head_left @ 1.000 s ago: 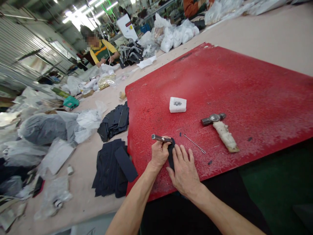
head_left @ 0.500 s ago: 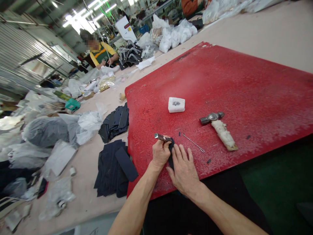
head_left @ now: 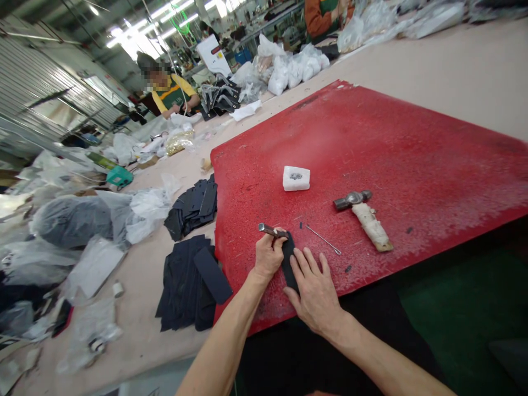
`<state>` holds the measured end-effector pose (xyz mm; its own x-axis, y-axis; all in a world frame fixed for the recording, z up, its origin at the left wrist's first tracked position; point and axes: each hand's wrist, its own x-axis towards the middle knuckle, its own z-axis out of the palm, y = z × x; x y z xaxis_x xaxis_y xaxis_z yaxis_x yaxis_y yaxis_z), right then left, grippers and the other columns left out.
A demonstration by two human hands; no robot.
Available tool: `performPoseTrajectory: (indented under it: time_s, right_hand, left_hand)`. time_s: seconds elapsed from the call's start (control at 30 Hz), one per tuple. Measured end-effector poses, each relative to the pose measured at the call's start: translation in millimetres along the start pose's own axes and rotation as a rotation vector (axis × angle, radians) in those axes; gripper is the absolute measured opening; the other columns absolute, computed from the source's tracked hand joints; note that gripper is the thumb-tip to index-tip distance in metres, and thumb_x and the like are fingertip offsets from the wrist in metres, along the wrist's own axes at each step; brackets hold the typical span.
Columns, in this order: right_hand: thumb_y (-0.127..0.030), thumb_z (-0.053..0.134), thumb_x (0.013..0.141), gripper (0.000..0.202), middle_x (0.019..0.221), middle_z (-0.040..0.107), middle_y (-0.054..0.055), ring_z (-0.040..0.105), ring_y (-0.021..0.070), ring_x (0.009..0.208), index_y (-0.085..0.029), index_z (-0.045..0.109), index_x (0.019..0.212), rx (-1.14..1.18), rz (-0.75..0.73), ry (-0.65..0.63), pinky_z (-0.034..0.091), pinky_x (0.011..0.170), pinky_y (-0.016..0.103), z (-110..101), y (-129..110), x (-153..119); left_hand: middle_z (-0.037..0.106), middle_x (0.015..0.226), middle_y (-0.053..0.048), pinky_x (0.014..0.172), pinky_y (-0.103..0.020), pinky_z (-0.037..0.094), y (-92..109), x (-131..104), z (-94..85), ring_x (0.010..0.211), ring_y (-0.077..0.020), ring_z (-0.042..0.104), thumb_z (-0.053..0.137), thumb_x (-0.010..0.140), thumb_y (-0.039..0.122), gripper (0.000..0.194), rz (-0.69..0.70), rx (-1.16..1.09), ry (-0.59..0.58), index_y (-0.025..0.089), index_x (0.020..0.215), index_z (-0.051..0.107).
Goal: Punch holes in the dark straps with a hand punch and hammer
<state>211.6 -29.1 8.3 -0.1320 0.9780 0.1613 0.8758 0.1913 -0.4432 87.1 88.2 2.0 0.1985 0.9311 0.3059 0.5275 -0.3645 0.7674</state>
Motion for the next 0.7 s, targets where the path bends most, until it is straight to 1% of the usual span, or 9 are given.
performPoseTrajectory:
  time_s: [0.1, 0.17, 0.23, 0.33, 0.43, 0.5, 0.57, 0.63, 0.7]
  right_hand:
    - [-0.043, 0.054, 0.090, 0.054, 0.146, 0.048, 0.014, 0.034, 0.0330, 0.138, -0.014, 0.054, 0.135, 0.025, -0.020, 0.007, 0.016, 0.115, 0.054, -7.7, 2.4, -2.3]
    - [-0.037, 0.051, 0.092, 0.043, 0.140, 0.054, 0.013, 0.040, 0.0307, 0.133, -0.015, 0.060, 0.127, 0.027, -0.013, 0.046, 0.022, 0.113, 0.050, -21.3, 14.0, 2.7]
    - [-0.035, 0.050, 0.093, 0.037, 0.136, 0.056, 0.013, 0.045, 0.0291, 0.127, -0.016, 0.063, 0.121, -0.015, 0.041, 0.141, 0.029, 0.108, 0.046, -41.8, 37.5, 12.1]
    - [-0.038, 0.051, 0.092, 0.039, 0.131, 0.056, 0.016, 0.051, 0.0314, 0.116, -0.014, 0.060, 0.121, -0.187, 0.203, 0.289, 0.037, 0.097, 0.045, -76.1, 87.9, 28.4]
    - [-0.045, 0.054, 0.089, 0.045, 0.113, 0.062, 0.019, 0.056, 0.0332, 0.102, -0.011, 0.059, 0.117, -0.333, 0.338, 0.186, 0.042, 0.083, 0.042, -97.9, 131.0, 39.0]
    - [-0.050, 0.057, 0.086, 0.051, 0.102, 0.062, 0.020, 0.058, 0.0325, 0.094, -0.009, 0.058, 0.115, -0.375, 0.352, 0.061, 0.043, 0.076, 0.039, -101.2, 145.2, 42.2]
    - [-0.050, 0.059, 0.083, 0.054, 0.102, 0.061, 0.020, 0.059, 0.0319, 0.091, -0.008, 0.055, 0.117, -0.375, 0.369, -0.009, 0.043, 0.073, 0.038, -98.7, 149.5, 44.6]
    - [-0.044, 0.064, 0.080, 0.049, 0.099, 0.061, 0.019, 0.061, 0.0295, 0.085, -0.009, 0.056, 0.112, -0.244, 0.474, -0.030, 0.043, 0.068, 0.036, -95.6, 149.9, 48.2]
    - [-0.036, 0.069, 0.073, 0.038, 0.086, 0.061, 0.012, 0.060, 0.0231, 0.071, -0.012, 0.058, 0.101, 0.171, 0.686, -0.026, 0.040, 0.059, 0.031, -95.0, 150.4, 52.8]
  left_hand:
    - [0.074, 0.094, -0.006, 0.089, -0.031, 0.054, -0.8, -0.3, 1.5, 0.092, -0.0176, 0.070, 0.053, 0.088, 0.019, 0.013, 0.004, 0.015, 0.000, 0.019, 0.092, 0.065]
    - [0.074, 0.093, -0.006, 0.087, -0.031, 0.055, -2.2, -0.9, 2.5, 0.089, -0.0180, 0.070, 0.053, 0.087, 0.019, 0.013, 0.002, 0.032, 0.000, 0.019, 0.092, 0.065]
    - [0.074, 0.092, -0.006, 0.085, -0.031, 0.055, -4.2, -1.6, 3.3, 0.086, -0.0185, 0.070, 0.054, 0.086, 0.018, 0.012, 0.002, 0.031, 0.004, 0.019, 0.091, 0.065]
    - [0.073, 0.091, -0.006, 0.083, -0.030, 0.055, -7.1, -2.2, 4.2, 0.084, -0.0185, 0.070, 0.054, 0.086, 0.018, 0.011, 0.006, 0.007, 0.003, 0.019, 0.090, 0.065]
    - [0.073, 0.088, -0.005, 0.081, -0.029, 0.055, -8.2, -2.2, 4.5, 0.082, -0.0180, 0.070, 0.054, 0.086, 0.017, 0.012, 0.012, 0.005, 0.001, 0.019, 0.091, 0.064]
    - [0.072, 0.086, -0.005, 0.080, -0.029, 0.054, -7.9, -2.2, 4.4, 0.081, -0.0179, 0.070, 0.054, 0.086, 0.016, 0.012, 0.017, 0.017, 0.000, 0.020, 0.090, 0.064]
    - [0.072, 0.086, -0.004, 0.080, -0.028, 0.054, -7.2, -2.4, 4.2, 0.081, -0.0178, 0.069, 0.054, 0.086, 0.016, 0.011, 0.021, 0.037, -0.005, 0.020, 0.091, 0.064]
    - [0.071, 0.086, -0.004, 0.079, -0.028, 0.053, -6.4, -2.9, 4.2, 0.081, -0.0177, 0.069, 0.054, 0.086, 0.017, 0.010, 0.013, 0.065, -0.008, 0.020, 0.090, 0.063]
    - [0.071, 0.084, -0.004, 0.079, -0.027, 0.053, -5.9, -3.3, 4.4, 0.080, -0.0175, 0.069, 0.055, 0.086, 0.017, 0.009, -0.010, 0.100, -0.017, 0.020, 0.089, 0.063]
